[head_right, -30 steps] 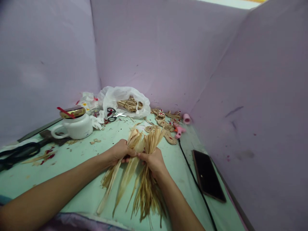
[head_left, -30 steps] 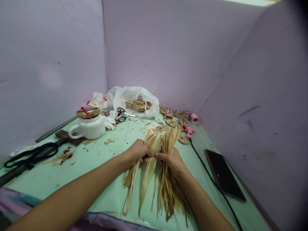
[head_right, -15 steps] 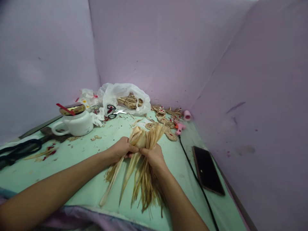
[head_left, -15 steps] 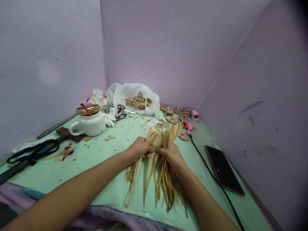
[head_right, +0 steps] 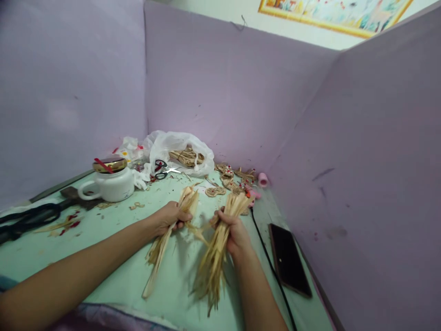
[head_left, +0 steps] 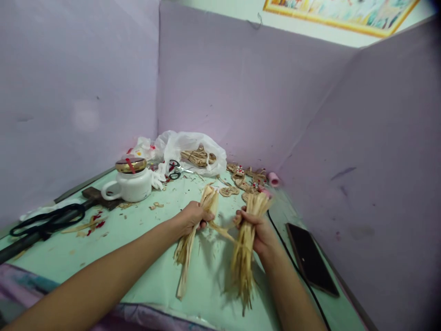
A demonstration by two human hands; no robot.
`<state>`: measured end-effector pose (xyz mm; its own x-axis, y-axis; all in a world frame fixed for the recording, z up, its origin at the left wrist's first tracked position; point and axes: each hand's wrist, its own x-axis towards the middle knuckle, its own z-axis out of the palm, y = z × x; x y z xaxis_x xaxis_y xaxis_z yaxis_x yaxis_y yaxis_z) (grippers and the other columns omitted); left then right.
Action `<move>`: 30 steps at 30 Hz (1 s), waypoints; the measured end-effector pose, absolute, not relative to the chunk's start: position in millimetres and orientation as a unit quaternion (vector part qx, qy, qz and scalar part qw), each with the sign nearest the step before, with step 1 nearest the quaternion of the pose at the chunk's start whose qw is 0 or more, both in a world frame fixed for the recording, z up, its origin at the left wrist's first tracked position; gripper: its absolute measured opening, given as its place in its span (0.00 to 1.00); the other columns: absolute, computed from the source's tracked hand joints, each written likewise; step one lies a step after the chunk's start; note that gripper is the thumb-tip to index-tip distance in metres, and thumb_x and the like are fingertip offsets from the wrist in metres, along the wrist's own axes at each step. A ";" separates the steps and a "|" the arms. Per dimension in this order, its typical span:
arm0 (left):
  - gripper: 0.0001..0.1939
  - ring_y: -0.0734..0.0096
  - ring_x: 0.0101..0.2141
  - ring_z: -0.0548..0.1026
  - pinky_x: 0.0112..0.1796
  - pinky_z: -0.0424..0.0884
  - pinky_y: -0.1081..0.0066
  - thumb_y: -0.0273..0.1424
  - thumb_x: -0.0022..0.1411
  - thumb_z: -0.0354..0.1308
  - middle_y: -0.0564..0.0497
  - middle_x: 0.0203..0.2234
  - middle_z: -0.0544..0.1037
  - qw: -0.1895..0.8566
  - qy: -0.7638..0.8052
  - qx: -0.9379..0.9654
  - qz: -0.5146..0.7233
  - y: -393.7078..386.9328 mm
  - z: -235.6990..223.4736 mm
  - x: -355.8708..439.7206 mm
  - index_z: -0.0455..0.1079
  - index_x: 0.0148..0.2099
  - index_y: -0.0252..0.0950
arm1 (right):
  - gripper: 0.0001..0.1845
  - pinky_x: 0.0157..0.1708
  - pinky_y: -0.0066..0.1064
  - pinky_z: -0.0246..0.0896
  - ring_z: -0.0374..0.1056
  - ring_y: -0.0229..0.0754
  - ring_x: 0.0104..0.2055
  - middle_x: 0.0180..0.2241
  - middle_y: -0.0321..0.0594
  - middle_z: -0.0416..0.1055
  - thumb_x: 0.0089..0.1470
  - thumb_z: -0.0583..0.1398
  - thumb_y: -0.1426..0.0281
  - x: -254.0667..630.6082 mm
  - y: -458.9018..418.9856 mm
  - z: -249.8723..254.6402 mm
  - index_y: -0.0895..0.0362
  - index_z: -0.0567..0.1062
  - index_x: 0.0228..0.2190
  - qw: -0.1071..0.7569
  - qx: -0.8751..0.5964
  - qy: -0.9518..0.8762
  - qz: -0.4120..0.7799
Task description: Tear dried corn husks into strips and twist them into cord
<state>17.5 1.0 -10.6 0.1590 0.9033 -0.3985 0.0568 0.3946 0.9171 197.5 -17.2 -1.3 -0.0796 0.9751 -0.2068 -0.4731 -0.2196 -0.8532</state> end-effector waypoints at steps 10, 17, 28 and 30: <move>0.07 0.83 0.09 0.56 0.11 0.50 0.80 0.24 0.43 0.58 0.59 0.07 0.61 0.615 0.568 0.425 0.344 6.0 -4.8 9.1 0.61 0.22 0.32 | 0.13 0.10 0.15 0.49 0.51 0.29 0.19 0.23 0.32 0.57 0.40 0.61 0.72 249.1 -30.9 29.0 0.52 0.69 0.33 0.595 -0.253 -0.330 0.688; 0.10 0.83 0.09 0.55 0.11 0.49 0.79 0.27 0.42 0.60 0.59 0.06 0.59 0.612 0.563 0.465 0.303 6.1 -5.7 8.3 0.60 0.19 0.33 | 0.25 0.10 0.12 0.47 0.48 0.26 0.16 0.18 0.27 0.53 0.38 0.64 0.71 232.9 -25.9 22.1 0.58 0.67 0.41 0.519 -0.231 -0.277 0.775; 0.11 0.81 0.10 0.54 0.12 0.49 0.78 0.25 0.40 0.59 0.59 0.07 0.58 0.587 0.576 0.495 0.281 7.7 -5.7 6.1 0.57 0.19 0.35 | 0.14 0.07 0.14 0.43 0.53 0.26 0.15 0.18 0.29 0.61 0.36 0.63 0.76 259.5 -17.1 15.2 0.56 0.70 0.30 0.565 -0.252 -0.287 0.732; 0.09 0.81 0.10 0.55 0.12 0.49 0.78 0.24 0.39 0.58 0.58 0.08 0.59 0.593 0.564 0.504 0.276 5.0 -6.6 9.4 0.58 0.19 0.34 | 0.15 0.07 0.16 0.42 0.56 0.28 0.17 0.20 0.33 0.65 0.30 0.65 0.77 225.3 -17.8 6.0 0.58 0.70 0.26 0.533 -0.416 -0.298 0.673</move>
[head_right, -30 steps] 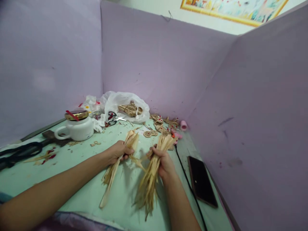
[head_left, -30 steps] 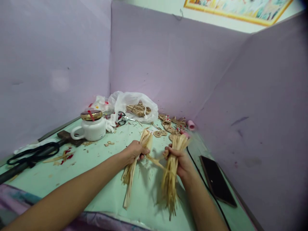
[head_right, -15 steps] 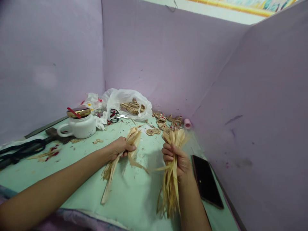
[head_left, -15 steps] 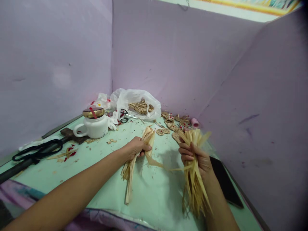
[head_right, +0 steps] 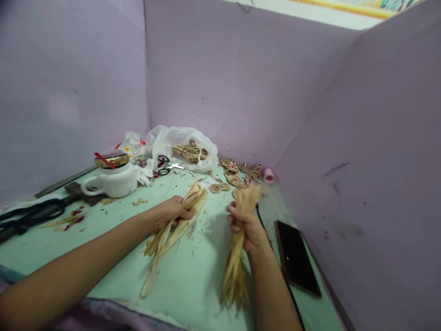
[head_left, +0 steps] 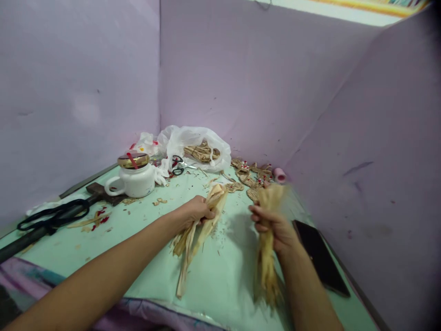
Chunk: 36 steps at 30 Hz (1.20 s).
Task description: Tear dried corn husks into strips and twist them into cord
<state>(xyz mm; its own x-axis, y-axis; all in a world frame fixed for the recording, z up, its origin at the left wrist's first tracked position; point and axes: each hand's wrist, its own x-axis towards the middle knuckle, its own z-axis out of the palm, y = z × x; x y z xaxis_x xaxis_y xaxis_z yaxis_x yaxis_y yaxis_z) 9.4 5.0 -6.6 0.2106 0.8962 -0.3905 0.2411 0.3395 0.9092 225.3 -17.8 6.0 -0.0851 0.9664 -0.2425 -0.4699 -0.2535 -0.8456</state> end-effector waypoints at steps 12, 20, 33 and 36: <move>0.07 0.82 0.11 0.56 0.13 0.51 0.78 0.21 0.37 0.55 0.59 0.08 0.59 0.585 0.529 0.520 0.328 -18.1 -4.6 30.7 0.58 0.17 0.34 | 0.09 0.14 0.24 0.46 0.56 0.32 0.16 0.15 0.33 0.65 0.29 0.63 0.75 166.0 -29.8 -14.9 0.61 0.70 0.20 0.457 -0.546 -0.453 0.537; 0.08 0.80 0.10 0.57 0.12 0.50 0.78 0.22 0.36 0.54 0.58 0.06 0.58 0.546 0.554 0.551 0.304 -14.9 -8.3 29.7 0.57 0.14 0.34 | 0.09 0.18 0.25 0.51 0.56 0.33 0.19 0.17 0.31 0.65 0.29 0.60 0.77 164.0 -29.0 -11.3 0.60 0.71 0.21 0.461 -0.538 -0.505 0.493; 0.09 0.81 0.09 0.55 0.12 0.50 0.77 0.21 0.37 0.55 0.57 0.05 0.58 0.562 0.539 0.532 0.333 -10.7 -13.9 28.7 0.57 0.13 0.34 | 0.08 0.17 0.23 0.50 0.53 0.30 0.17 0.16 0.30 0.63 0.31 0.60 0.76 165.7 -29.3 -17.6 0.61 0.70 0.22 0.452 -0.538 -0.524 0.480; 0.09 0.82 0.10 0.55 0.13 0.50 0.78 0.20 0.37 0.54 0.58 0.06 0.58 0.561 0.530 0.538 0.340 -12.0 -14.8 30.1 0.56 0.13 0.34 | 0.06 0.17 0.24 0.50 0.52 0.30 0.16 0.14 0.28 0.60 0.31 0.59 0.77 165.8 -27.9 -21.4 0.60 0.68 0.19 0.454 -0.545 -0.526 0.469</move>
<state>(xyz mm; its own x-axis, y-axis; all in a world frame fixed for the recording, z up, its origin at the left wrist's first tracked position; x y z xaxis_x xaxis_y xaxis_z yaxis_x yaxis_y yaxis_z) 30.1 -12.0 -14.8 0.2079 0.9509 -0.2295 0.1886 0.1913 0.9633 165.8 -27.9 -21.4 0.0070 0.9994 -0.0329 0.1479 -0.0336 -0.9884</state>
